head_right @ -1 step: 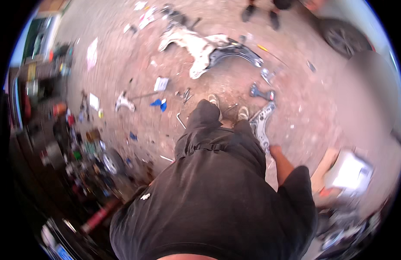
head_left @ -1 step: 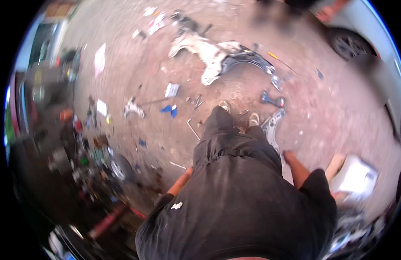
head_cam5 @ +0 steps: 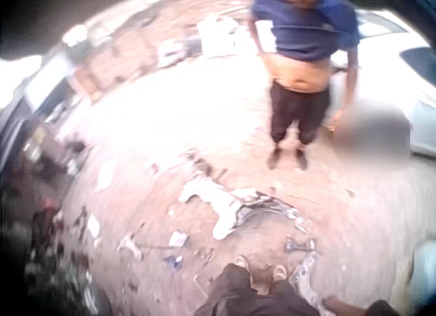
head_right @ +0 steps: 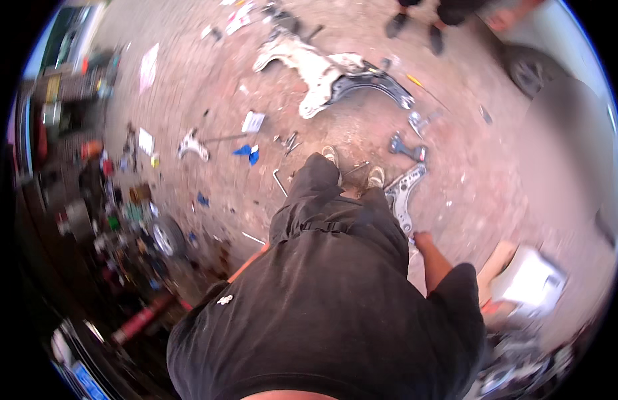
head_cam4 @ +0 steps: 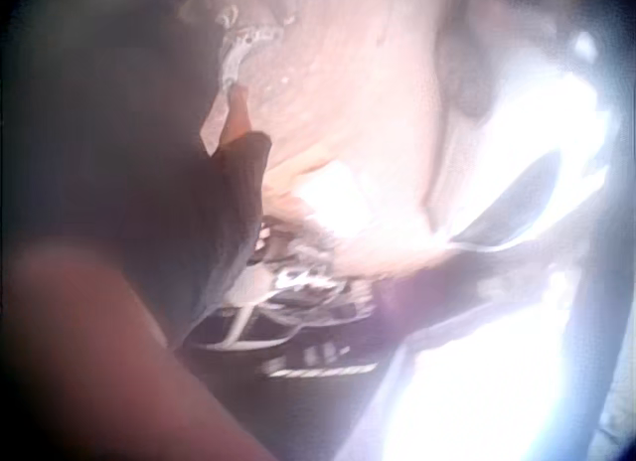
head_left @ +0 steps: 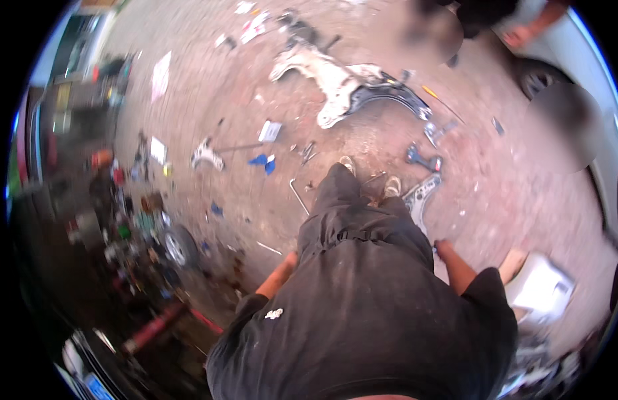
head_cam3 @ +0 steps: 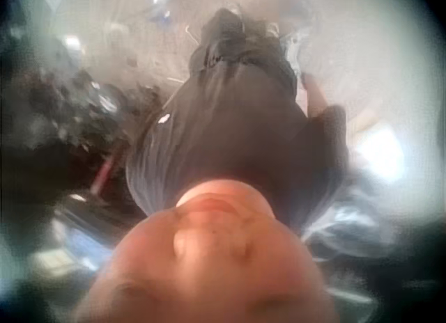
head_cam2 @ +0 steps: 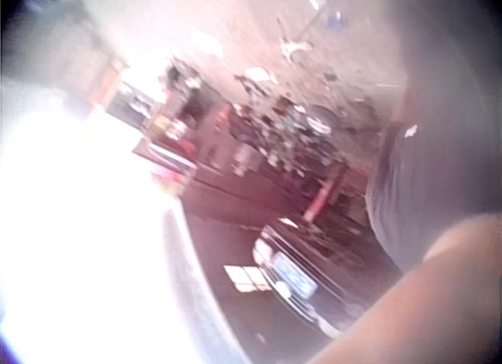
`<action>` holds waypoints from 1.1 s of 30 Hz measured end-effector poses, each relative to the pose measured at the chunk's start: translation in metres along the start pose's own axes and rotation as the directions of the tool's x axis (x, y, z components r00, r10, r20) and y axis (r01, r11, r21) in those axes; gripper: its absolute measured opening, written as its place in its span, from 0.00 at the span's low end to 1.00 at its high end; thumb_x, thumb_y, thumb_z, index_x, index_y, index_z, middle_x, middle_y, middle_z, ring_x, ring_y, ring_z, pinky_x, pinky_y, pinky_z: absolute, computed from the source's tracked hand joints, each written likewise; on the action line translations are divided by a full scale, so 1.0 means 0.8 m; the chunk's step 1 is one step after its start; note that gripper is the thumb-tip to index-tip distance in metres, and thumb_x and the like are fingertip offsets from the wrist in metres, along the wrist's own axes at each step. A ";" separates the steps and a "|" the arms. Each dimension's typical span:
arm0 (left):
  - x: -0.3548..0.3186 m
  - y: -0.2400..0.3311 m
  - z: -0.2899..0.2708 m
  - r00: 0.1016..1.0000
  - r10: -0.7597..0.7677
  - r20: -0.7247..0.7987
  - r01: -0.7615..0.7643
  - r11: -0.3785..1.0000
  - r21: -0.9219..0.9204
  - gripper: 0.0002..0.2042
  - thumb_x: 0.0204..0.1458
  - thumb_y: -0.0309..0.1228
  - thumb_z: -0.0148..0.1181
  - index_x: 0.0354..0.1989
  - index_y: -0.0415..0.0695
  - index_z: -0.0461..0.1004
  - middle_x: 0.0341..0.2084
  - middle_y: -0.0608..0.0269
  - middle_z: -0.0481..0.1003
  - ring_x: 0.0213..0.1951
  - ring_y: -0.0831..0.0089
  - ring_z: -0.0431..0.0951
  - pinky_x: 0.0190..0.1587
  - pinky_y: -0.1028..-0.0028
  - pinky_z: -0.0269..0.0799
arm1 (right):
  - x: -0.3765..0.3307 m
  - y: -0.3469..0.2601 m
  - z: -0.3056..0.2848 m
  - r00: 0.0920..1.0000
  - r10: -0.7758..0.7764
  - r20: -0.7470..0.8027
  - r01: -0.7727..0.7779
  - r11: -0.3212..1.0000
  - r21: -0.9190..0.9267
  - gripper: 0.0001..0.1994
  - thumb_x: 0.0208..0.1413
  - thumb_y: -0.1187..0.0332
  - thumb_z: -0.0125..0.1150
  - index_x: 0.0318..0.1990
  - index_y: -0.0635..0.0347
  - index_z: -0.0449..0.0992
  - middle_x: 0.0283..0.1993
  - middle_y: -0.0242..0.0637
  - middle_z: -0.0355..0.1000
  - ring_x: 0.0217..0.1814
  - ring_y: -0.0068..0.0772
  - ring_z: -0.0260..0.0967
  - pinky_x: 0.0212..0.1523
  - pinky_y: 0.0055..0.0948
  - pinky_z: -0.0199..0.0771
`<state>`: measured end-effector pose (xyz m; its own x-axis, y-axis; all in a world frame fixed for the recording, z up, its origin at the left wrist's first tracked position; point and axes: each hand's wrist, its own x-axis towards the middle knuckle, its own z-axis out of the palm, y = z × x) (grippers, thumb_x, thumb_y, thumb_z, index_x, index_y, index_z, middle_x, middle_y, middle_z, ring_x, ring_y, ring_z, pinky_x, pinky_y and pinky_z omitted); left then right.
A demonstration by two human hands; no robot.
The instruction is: The person assembles a car suspension component by hand, attaching a ball joint to a control arm. They then use a cordless impact wrench to tighten the bolts securing the joint. The person works on the floor in a cluttered auto repair shop.
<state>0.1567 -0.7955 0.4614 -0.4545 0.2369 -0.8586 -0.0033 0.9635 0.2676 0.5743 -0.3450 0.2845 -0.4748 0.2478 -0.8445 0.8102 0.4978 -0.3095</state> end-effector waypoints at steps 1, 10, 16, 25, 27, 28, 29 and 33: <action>0.000 -0.013 0.007 0.999 0.029 -0.032 -0.029 1.000 -0.012 0.19 0.48 0.42 0.57 0.35 0.35 0.77 0.30 0.44 0.76 0.36 0.53 0.77 0.36 0.63 0.72 | 0.000 -0.019 -0.015 0.990 0.107 0.093 -0.124 0.972 0.200 0.14 0.52 0.61 0.51 0.25 0.63 0.74 0.21 0.44 0.70 0.21 0.41 0.68 0.23 0.44 0.68; 0.025 -0.036 0.004 0.962 -0.230 -0.144 0.132 0.861 -0.492 0.22 0.47 0.38 0.60 0.47 0.35 0.75 0.40 0.41 0.77 0.44 0.52 0.79 0.45 0.64 0.73 | 0.108 -0.242 -0.239 0.930 0.364 0.042 -0.343 0.823 0.453 0.15 0.54 0.59 0.49 0.23 0.61 0.71 0.16 0.39 0.64 0.12 0.34 0.59 0.12 0.37 0.58; 0.077 -0.096 -0.083 0.942 -0.330 -0.055 0.260 0.825 -0.502 0.19 0.50 0.35 0.60 0.47 0.34 0.75 0.35 0.49 0.79 0.36 0.65 0.80 0.38 0.68 0.75 | 0.194 -0.423 -0.332 0.978 0.188 -0.091 -0.116 0.851 0.512 0.14 0.53 0.58 0.52 0.27 0.60 0.74 0.16 0.38 0.64 0.11 0.31 0.59 0.11 0.35 0.56; 0.234 -0.087 -0.391 0.836 -0.468 -0.286 -0.074 0.420 -0.905 0.13 0.57 0.35 0.53 0.41 0.38 0.74 0.26 0.60 0.77 0.26 0.72 0.77 0.27 0.72 0.70 | 0.238 -0.633 -0.389 0.993 0.116 0.018 -0.117 0.968 0.224 0.18 0.50 0.55 0.56 0.31 0.64 0.78 0.21 0.41 0.72 0.17 0.34 0.68 0.20 0.34 0.68; 0.256 -0.075 -0.432 0.845 -0.452 -0.286 -0.101 0.391 -0.915 0.13 0.57 0.36 0.53 0.40 0.38 0.74 0.26 0.61 0.77 0.27 0.72 0.77 0.27 0.72 0.70 | 0.273 -0.643 -0.400 0.999 0.031 -0.009 -0.030 0.993 0.111 0.18 0.50 0.56 0.56 0.30 0.65 0.78 0.21 0.43 0.72 0.18 0.36 0.69 0.21 0.35 0.69; 0.268 -0.071 -0.448 0.859 -0.418 -0.297 -0.099 0.434 -0.896 0.13 0.57 0.36 0.53 0.40 0.38 0.74 0.26 0.61 0.77 0.27 0.72 0.77 0.27 0.72 0.70 | 0.294 -0.655 -0.409 0.999 0.045 0.007 -0.045 0.995 0.093 0.17 0.50 0.56 0.56 0.30 0.65 0.78 0.21 0.43 0.72 0.18 0.36 0.69 0.21 0.35 0.70; 0.281 -0.065 -0.464 0.872 -0.382 -0.305 -0.098 0.475 -0.874 0.13 0.57 0.36 0.53 0.39 0.38 0.74 0.26 0.61 0.77 0.27 0.72 0.78 0.27 0.72 0.70 | 0.312 -0.667 -0.416 0.998 0.058 0.022 -0.060 0.995 0.076 0.17 0.50 0.56 0.56 0.30 0.65 0.78 0.21 0.44 0.72 0.18 0.36 0.69 0.21 0.36 0.70; 0.315 -0.059 -0.497 0.912 -0.378 -0.158 0.067 0.519 -0.852 0.13 0.56 0.33 0.56 0.40 0.34 0.74 0.25 0.59 0.77 0.25 0.72 0.77 0.26 0.73 0.70 | 0.403 -0.733 -0.447 0.988 0.024 0.153 -0.022 1.000 -0.016 0.20 0.51 0.54 0.53 0.29 0.65 0.77 0.24 0.45 0.73 0.20 0.39 0.71 0.23 0.37 0.71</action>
<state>-0.3119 -0.8310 0.4067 -0.5543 -0.1676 -0.8152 -0.7912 0.4100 0.4537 -0.1773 -0.2597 0.3501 -0.3968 0.1300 -0.9087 0.8151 0.5051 -0.2837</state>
